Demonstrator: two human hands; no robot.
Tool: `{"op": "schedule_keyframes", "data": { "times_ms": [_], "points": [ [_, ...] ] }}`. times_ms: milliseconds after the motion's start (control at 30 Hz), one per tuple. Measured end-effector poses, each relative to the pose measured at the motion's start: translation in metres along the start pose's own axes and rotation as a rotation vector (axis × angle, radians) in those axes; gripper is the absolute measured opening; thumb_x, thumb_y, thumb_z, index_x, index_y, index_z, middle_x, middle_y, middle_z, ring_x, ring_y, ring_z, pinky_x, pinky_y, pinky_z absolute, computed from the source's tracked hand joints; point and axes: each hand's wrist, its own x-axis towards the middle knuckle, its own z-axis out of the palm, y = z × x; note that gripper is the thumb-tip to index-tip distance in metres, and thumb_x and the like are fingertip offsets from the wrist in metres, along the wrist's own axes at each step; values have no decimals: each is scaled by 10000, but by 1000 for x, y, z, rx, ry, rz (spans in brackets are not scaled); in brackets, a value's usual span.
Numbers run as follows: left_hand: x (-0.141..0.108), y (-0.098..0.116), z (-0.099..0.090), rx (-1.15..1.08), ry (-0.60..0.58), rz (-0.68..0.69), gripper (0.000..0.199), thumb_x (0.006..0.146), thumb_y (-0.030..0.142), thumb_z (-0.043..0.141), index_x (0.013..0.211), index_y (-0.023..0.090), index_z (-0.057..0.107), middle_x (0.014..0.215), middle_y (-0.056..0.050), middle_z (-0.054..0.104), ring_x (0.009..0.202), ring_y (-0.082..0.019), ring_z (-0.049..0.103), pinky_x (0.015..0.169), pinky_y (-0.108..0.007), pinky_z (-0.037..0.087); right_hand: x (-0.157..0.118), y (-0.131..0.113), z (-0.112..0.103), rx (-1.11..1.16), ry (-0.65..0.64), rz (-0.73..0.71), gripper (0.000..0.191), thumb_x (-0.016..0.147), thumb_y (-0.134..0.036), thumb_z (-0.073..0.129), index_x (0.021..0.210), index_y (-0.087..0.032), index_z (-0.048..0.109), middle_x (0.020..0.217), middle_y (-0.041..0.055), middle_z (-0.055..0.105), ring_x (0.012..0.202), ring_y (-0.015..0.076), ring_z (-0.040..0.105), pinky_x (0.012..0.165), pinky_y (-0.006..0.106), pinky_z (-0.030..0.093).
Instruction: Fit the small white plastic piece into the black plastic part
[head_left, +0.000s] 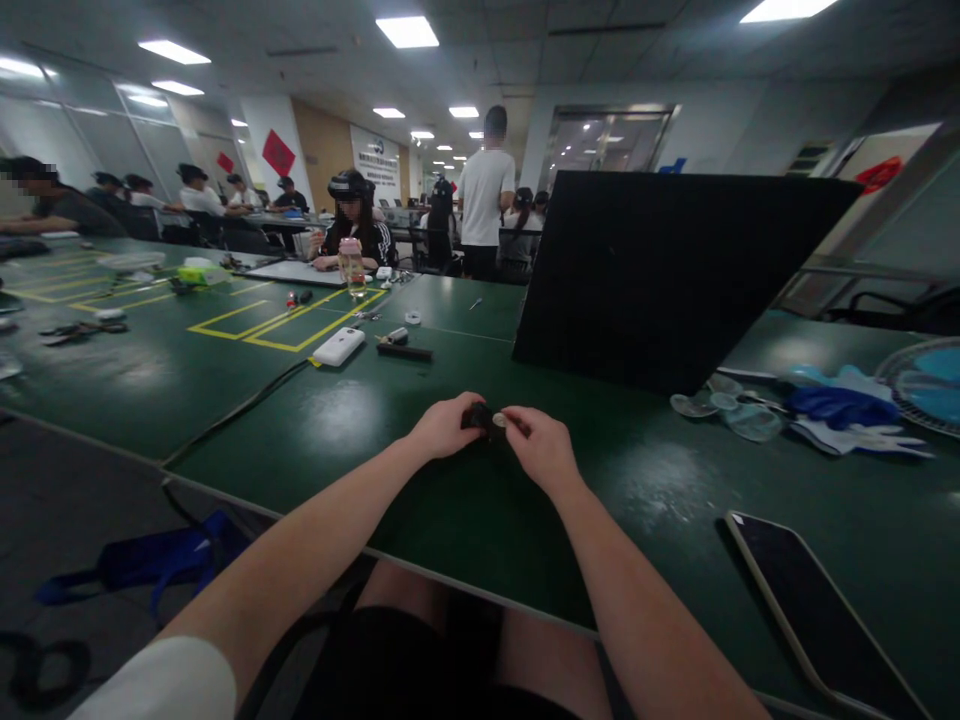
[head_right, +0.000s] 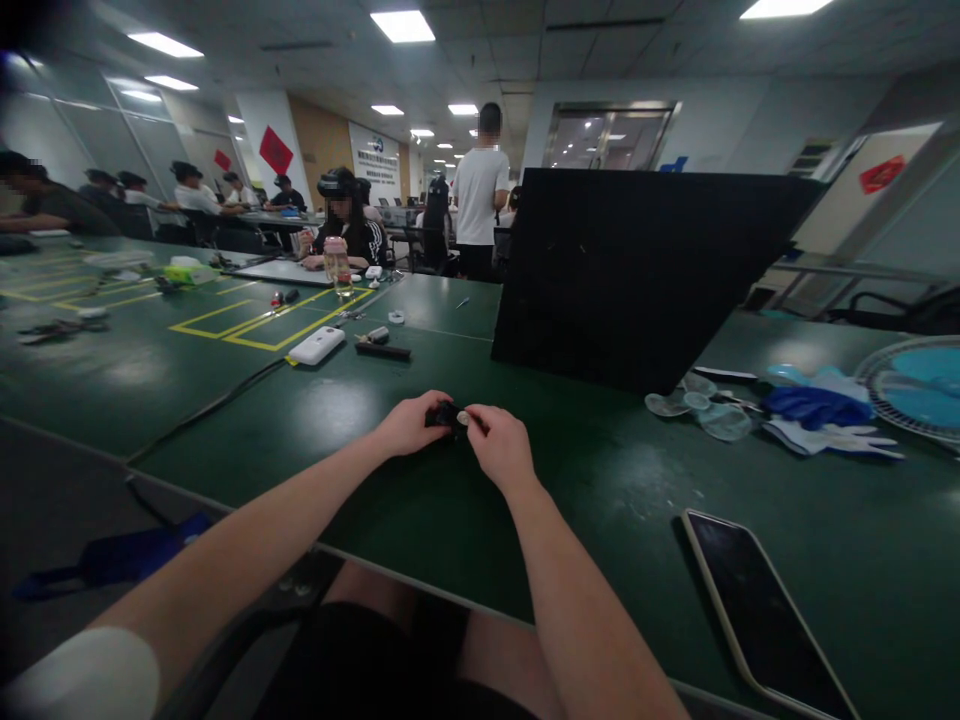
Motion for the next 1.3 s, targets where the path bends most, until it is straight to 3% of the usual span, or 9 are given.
{"op": "schedule_keyframes", "data": {
  "times_ms": [167, 367, 500, 667, 767, 900, 1000, 1100, 1300],
  "points": [
    [0, 6, 1, -6, -37, 77, 506, 779, 328, 726, 1260, 260, 585, 1087, -43, 725, 995, -231, 690, 898, -360, 539, 3, -16, 5, -108, 4, -74, 237, 954, -311, 546, 1092, -270, 734, 1225, 70, 604, 1097, 249, 578, 879, 405, 513],
    [-1, 7, 0, -20, -28, 63, 506, 777, 328, 733, 1258, 266, 588, 1058, -35, 731, 968, -222, 694, 894, -359, 541, 7, 0, -3, -86, -14, 39, 249, 944, -383, 576, 1095, -259, 731, 1048, 48, 657, 925, 211, 611, 797, 374, 517],
    [-1, 6, 1, -24, -20, 52, 515, 774, 335, 740, 1261, 269, 587, 1068, -39, 728, 984, -224, 693, 909, -361, 538, 3, 5, -6, -100, -23, -22, 227, 954, -374, 564, 1047, -282, 750, 1067, 36, 656, 981, 215, 602, 831, 378, 509],
    [-2, 7, 3, -30, -55, 94, 528, 779, 331, 730, 1276, 253, 569, 1091, -34, 723, 977, -212, 695, 922, -354, 540, 6, 3, 2, -130, 126, -105, 286, 911, -320, 620, 1178, -268, 708, 1213, 77, 586, 1081, 248, 576, 857, 392, 512],
    [-2, 8, 4, -12, -37, 82, 530, 782, 328, 728, 1280, 255, 564, 1104, -39, 720, 997, -221, 691, 928, -363, 538, 9, 4, -3, -157, 235, -90, 283, 905, -399, 624, 1104, -225, 724, 1159, 95, 602, 1046, 252, 586, 837, 382, 511],
    [-1, 5, 3, 19, 1, 16, 506, 785, 328, 730, 1262, 271, 573, 1114, -37, 718, 1007, -232, 686, 906, -363, 540, 8, 15, -26, -198, 362, 178, 452, 987, -525, 411, 1012, -187, 711, 1055, 121, 647, 889, 228, 618, 739, 355, 500],
    [0, 1, 3, 28, 42, -28, 493, 793, 326, 726, 1257, 267, 572, 1116, -42, 718, 1002, -237, 684, 880, -358, 539, 7, 25, -40, -230, 134, 449, 587, 977, -629, 308, 940, -190, 696, 888, 111, 675, 748, 221, 631, 698, 371, 494],
    [0, -1, 2, 27, 67, -58, 491, 805, 319, 716, 1269, 266, 564, 1120, -46, 719, 1018, -241, 679, 863, -351, 535, 6, 30, -43, -276, -140, 583, 601, 876, -728, 447, 976, -188, 692, 855, 109, 694, 741, 248, 652, 697, 400, 505],
    [0, -1, 1, 34, 80, -62, 488, 822, 326, 698, 1284, 255, 561, 1176, -68, 699, 1044, -242, 671, 885, -355, 528, 6, 31, -23, -233, -205, 404, 414, 853, -486, 632, 1179, -232, 662, 1050, 89, 716, 855, 234, 675, 649, 322, 520]
  ]
}}
